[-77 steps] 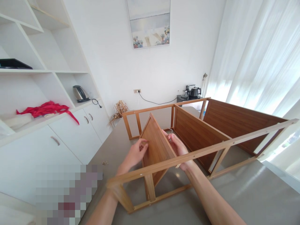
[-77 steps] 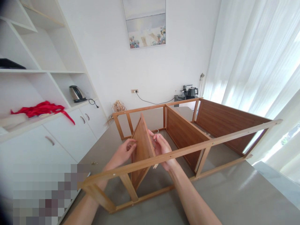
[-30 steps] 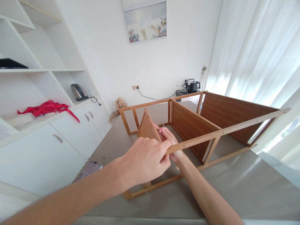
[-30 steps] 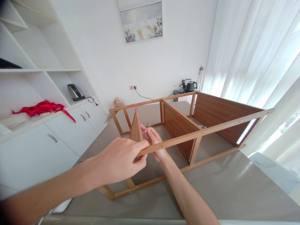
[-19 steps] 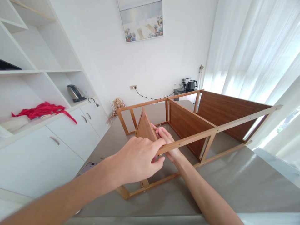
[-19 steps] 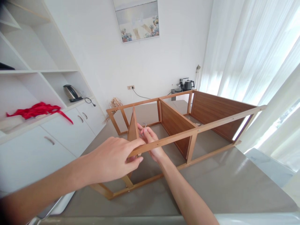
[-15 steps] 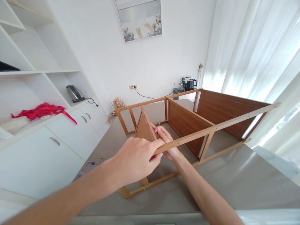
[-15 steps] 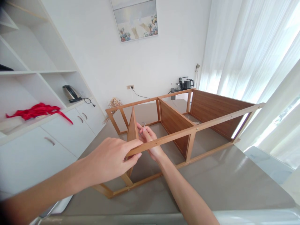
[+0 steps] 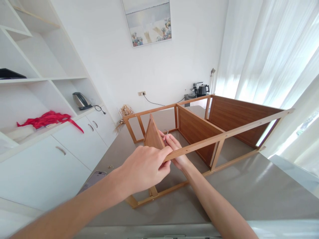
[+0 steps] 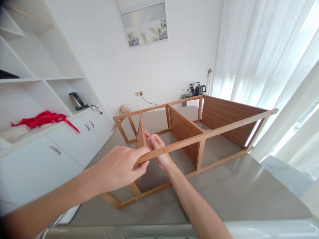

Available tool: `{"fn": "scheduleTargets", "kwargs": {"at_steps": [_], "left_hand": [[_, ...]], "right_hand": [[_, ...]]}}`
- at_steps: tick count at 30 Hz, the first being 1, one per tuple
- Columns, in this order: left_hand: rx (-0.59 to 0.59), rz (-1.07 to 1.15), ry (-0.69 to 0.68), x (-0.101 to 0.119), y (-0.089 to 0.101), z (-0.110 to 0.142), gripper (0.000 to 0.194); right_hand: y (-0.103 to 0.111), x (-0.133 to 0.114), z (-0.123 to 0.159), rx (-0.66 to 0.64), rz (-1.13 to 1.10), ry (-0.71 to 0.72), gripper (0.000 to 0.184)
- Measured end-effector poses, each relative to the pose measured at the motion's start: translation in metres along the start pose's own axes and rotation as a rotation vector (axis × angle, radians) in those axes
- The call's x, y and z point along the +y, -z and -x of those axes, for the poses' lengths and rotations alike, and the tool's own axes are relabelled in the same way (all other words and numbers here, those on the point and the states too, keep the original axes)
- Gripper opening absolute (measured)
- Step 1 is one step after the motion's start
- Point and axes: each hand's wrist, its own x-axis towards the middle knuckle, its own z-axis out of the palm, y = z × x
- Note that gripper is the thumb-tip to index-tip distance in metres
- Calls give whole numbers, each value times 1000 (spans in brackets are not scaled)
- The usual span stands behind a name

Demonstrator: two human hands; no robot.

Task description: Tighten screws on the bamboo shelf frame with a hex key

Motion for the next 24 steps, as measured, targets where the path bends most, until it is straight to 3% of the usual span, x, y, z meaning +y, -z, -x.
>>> {"fn": "scheduleTargets", "kwargs": {"at_steps": [12, 14, 17, 19, 24], "left_hand": [[-32, 149, 32, -1, 6, -2, 16], [-130, 257, 32, -6, 14, -4, 20], [-370, 534, 3, -24, 29, -14, 41], [-406, 625, 19, -40, 36, -26, 51], [-567, 675, 3, -62, 22, -59, 44]], "right_hand": [[3, 0, 1, -7, 15, 20, 31], [5, -1, 1, -7, 17, 18, 30], [6, -2, 2, -2, 18, 4, 29], [6, -2, 2, 7, 15, -4, 28], [6, 2, 1, 23, 7, -24, 31]]}}
